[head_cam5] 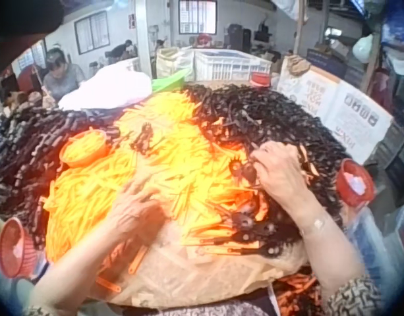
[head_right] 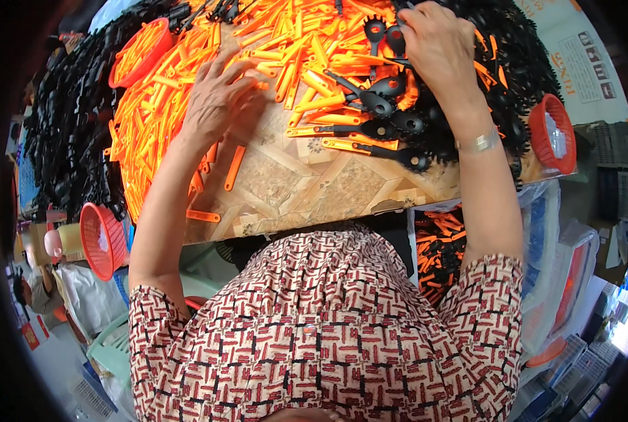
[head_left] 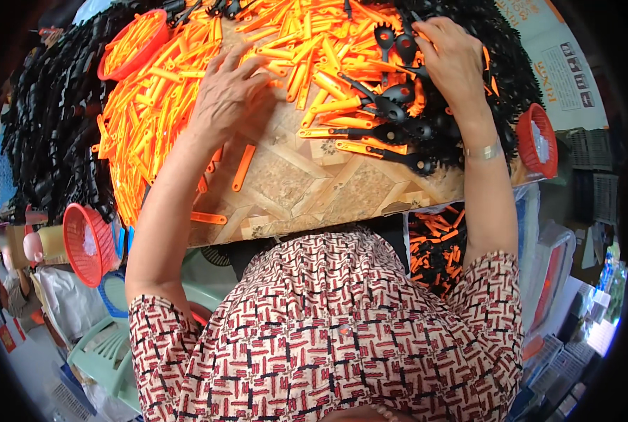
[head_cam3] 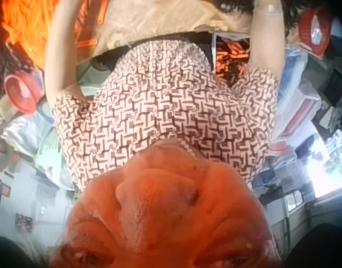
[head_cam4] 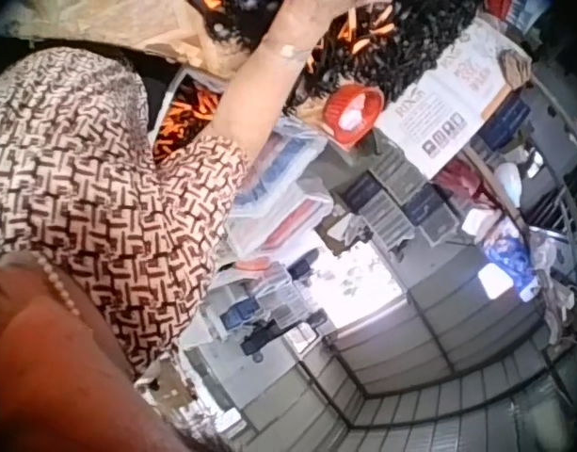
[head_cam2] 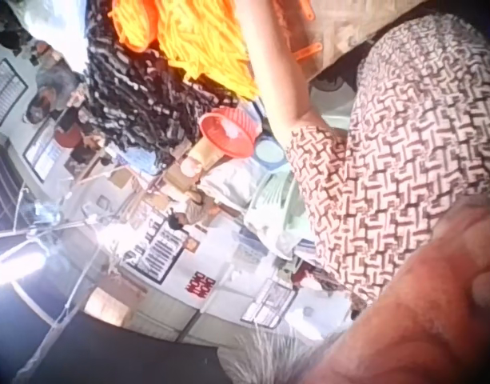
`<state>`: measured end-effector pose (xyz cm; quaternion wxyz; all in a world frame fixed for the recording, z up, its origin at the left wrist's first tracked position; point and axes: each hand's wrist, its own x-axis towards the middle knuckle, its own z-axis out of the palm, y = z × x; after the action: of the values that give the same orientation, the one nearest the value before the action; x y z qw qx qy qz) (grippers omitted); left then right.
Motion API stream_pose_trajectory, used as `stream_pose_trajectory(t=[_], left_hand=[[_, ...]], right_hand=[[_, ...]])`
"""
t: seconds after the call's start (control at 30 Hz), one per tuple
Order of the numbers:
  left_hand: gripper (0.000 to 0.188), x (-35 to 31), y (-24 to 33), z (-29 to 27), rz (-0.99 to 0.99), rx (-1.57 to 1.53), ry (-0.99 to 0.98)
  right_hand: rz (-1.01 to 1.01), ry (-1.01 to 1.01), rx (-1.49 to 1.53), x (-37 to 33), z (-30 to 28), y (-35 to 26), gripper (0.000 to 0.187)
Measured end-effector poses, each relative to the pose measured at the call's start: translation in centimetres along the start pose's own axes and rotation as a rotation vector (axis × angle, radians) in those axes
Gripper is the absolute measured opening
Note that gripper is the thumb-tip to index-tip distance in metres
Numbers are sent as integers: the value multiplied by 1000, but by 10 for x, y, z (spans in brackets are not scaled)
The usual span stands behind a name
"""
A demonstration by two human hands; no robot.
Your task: The person assembles small garden tools by inserting orange plastic handles into black metal heads. They use a hammer to tap the handles into place and then place the finished tools into a pile on the table.
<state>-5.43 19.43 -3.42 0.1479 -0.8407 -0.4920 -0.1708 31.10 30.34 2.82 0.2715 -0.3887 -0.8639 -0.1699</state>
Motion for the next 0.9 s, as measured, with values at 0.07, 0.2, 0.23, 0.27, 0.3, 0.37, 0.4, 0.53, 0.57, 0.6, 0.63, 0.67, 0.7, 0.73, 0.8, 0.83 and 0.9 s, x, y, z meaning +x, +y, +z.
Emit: stream_pose_trajectory(t=[0.07, 0.2, 0.23, 0.27, 0.3, 0.37, 0.4, 0.53, 0.57, 0.6, 0.63, 0.67, 0.7, 0.73, 0.8, 0.83, 0.9], left_hand=[[13, -6, 13, -12, -129, -144, 3], [17, -31, 51, -34, -424, -460, 8], [18, -40, 59, -33, -473, -536, 37], [18, -44, 68, -35, -470, -560, 53], [18, -46, 79, -37, -468, -579, 63], [19, -50, 92, -43, -442, -593, 48], [18, -52, 101, -47, -453, -600, 43], [17, -58, 107, -52, -797, -1050, -84], [20, -57, 110, -52, -830, -1162, -17], [21, -55, 110, -49, -840, -1268, 33], [21, -53, 108, -46, -849, -1373, 82], [23, -50, 110, -44, -855, -1452, 125], [25, -51, 112, -44, -891, -1513, 181], [26, -50, 114, -45, -916, -1549, 203], [28, -50, 116, -47, -893, -1603, 207], [29, -51, 115, -45, -846, -1621, 190], [28, -51, 116, -46, -845, -1562, 180]], right_hand=[[-6, -73, -13, 29, 27, 32, 27], [-88, -62, -14, 79, 58, 38, 10], [-112, -89, -25, 88, 68, 38, 10], [-136, -116, -38, 96, 78, 38, 11], [-129, -107, -57, 94, 94, 41, 11], [-111, -99, -120, 94, 113, 50, 11], [-125, -67, -137, 92, 106, 45, 11], [-66, 24, 11, 93, 54, 2, 15], [-40, 61, 109, 92, 38, -2, 18], [-11, 96, 206, 88, 26, -2, 22], [21, 132, 300, 82, 20, -2, 25], [22, 157, 453, 74, 16, -2, 32], [272, 1, 759, 67, -2, -27, 29], [404, -130, 1060, 57, -19, -46, 26], [345, -223, 1482, 31, -19, -63, 31], [147, -178, 1597, 11, -5, -72, 42], [131, -306, 1912, -23, -3, -99, 28]])
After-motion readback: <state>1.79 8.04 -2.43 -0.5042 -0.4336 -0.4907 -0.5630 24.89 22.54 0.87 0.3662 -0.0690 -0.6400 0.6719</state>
